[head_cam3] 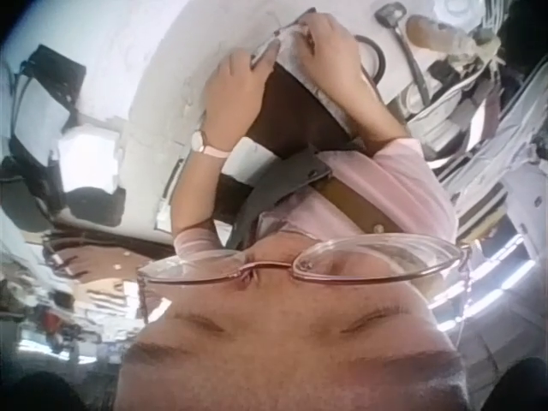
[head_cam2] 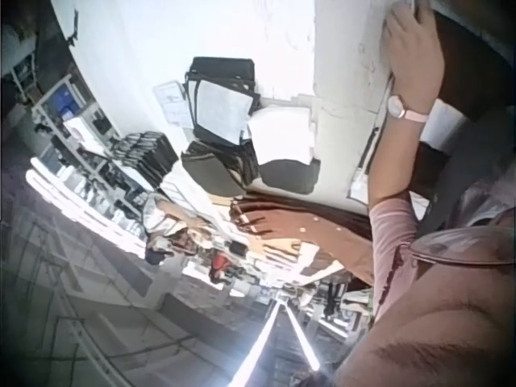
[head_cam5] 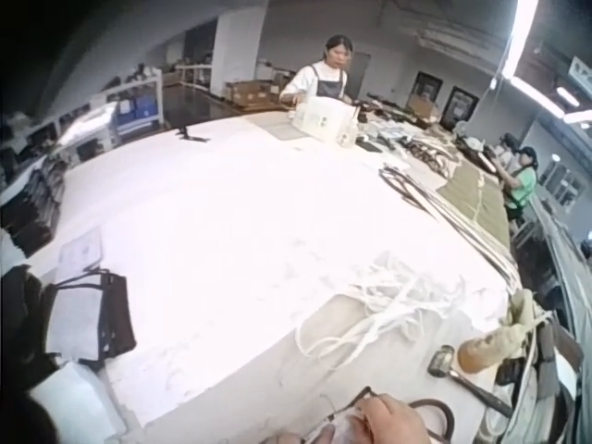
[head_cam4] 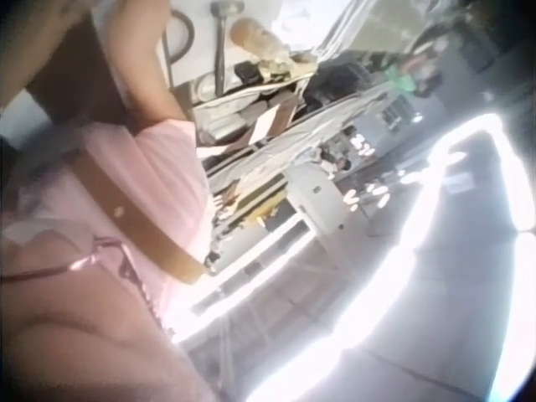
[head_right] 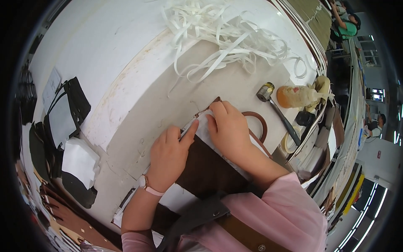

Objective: The recorder is assembling and gluing leather components to make bags at a workshop table.

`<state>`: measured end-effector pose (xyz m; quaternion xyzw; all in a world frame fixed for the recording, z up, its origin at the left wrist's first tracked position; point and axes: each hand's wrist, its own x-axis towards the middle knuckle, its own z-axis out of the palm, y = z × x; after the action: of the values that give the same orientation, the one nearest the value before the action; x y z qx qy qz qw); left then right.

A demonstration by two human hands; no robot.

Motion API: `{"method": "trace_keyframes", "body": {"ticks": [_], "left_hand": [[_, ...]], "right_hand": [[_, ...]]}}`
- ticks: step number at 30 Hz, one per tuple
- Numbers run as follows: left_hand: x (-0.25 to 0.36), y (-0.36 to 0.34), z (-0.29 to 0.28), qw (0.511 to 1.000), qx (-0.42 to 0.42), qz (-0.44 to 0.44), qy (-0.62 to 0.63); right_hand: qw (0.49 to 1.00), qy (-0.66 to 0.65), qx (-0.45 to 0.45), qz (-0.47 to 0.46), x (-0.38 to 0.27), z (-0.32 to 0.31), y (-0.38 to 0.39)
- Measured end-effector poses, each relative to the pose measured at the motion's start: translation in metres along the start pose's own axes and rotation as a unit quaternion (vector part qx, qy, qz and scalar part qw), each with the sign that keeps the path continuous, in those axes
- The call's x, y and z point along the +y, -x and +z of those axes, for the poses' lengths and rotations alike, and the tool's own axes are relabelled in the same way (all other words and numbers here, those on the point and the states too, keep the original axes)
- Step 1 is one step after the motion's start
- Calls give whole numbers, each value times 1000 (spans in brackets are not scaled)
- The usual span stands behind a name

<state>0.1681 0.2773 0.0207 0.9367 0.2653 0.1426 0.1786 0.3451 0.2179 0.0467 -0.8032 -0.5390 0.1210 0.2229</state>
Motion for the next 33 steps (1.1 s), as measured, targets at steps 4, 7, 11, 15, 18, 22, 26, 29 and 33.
{"method": "trace_keyframes", "body": {"ticks": [4,7,11,15,18,22,26,29,33], "left_hand": [[1,-1,-4,999,-38,8,-21],[2,-4,-8,998,-60,0,-11],[10,-21,-17,996,-81,-44,-9],[11,-50,-11,997,3,-30,65],[13,-62,1,994,47,-31,93],[12,-69,7,996,29,-31,75],[11,-72,7,998,41,11,38],[13,-73,8,999,24,5,25],[12,-72,16,996,38,-39,68]], "right_hand": [[997,-8,-7,-76,9,-8,16],[988,-5,6,-152,16,-3,23],[982,42,30,-182,18,5,27],[978,82,75,-176,16,6,26],[979,65,63,-184,23,11,27],[980,44,74,-180,25,13,27],[982,28,80,-172,26,13,28],[980,43,81,-175,26,13,27],[976,80,78,-184,24,15,27]]}}
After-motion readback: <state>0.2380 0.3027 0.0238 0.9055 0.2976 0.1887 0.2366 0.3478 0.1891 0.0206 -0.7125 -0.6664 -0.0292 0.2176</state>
